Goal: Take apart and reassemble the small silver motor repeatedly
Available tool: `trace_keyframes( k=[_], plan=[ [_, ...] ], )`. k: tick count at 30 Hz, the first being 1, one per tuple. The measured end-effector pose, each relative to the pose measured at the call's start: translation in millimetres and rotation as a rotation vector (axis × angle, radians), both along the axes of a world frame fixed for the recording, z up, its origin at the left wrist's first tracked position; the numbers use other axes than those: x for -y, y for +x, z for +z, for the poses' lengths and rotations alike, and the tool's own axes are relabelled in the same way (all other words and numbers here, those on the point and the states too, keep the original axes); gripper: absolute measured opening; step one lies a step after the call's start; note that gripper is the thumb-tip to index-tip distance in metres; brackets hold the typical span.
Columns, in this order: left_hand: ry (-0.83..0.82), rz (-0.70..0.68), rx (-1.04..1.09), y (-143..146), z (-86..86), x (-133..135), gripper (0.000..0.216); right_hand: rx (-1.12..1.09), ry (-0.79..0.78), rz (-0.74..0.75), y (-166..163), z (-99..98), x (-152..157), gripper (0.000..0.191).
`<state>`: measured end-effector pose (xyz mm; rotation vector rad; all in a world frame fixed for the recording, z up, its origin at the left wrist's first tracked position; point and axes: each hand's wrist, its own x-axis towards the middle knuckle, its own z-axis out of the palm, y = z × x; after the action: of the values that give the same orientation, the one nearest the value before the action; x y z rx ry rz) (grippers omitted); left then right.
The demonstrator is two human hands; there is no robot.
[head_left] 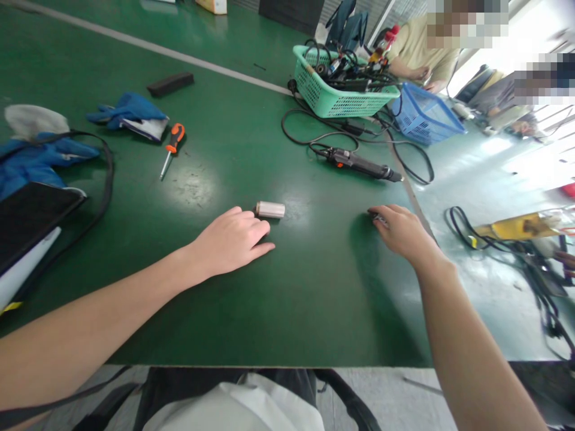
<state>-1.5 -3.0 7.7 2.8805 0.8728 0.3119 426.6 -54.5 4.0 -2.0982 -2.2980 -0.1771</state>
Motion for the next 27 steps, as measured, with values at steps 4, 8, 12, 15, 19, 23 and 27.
trace_keyframes(
  k=[4,8,12,15,19,23,27],
  plan=[
    [0.008,-0.014,0.011,-1,-2.0,0,0.024,-0.052,0.036,-0.033,35,-7.9,11,0.04],
    [0.015,-0.017,0.003,-1,-3.1,0,0.023,-0.102,0.06,-0.039,39,-9.6,15,0.039],
    [-0.008,-0.013,-0.011,-1,-0.9,1,0.022,-0.145,0.034,-0.044,45,-7.2,18,0.037],
    [-0.012,-0.016,-0.009,-1,0.0,1,0.021,-0.147,0.035,-0.056,56,-4.7,28,0.034],
    [0.001,-0.019,0.004,0,-0.2,2,0.021,-0.149,0.048,-0.083,68,-5.6,42,0.032],
    [-0.005,-0.018,0.008,-1,0.4,1,0.02,-0.173,0.074,-0.072,73,-5.5,47,0.037],
    [-0.008,-0.018,0.016,0,0.3,1,0.02,-0.128,0.103,-0.189,59,7.6,46,0.045]
  ],
)
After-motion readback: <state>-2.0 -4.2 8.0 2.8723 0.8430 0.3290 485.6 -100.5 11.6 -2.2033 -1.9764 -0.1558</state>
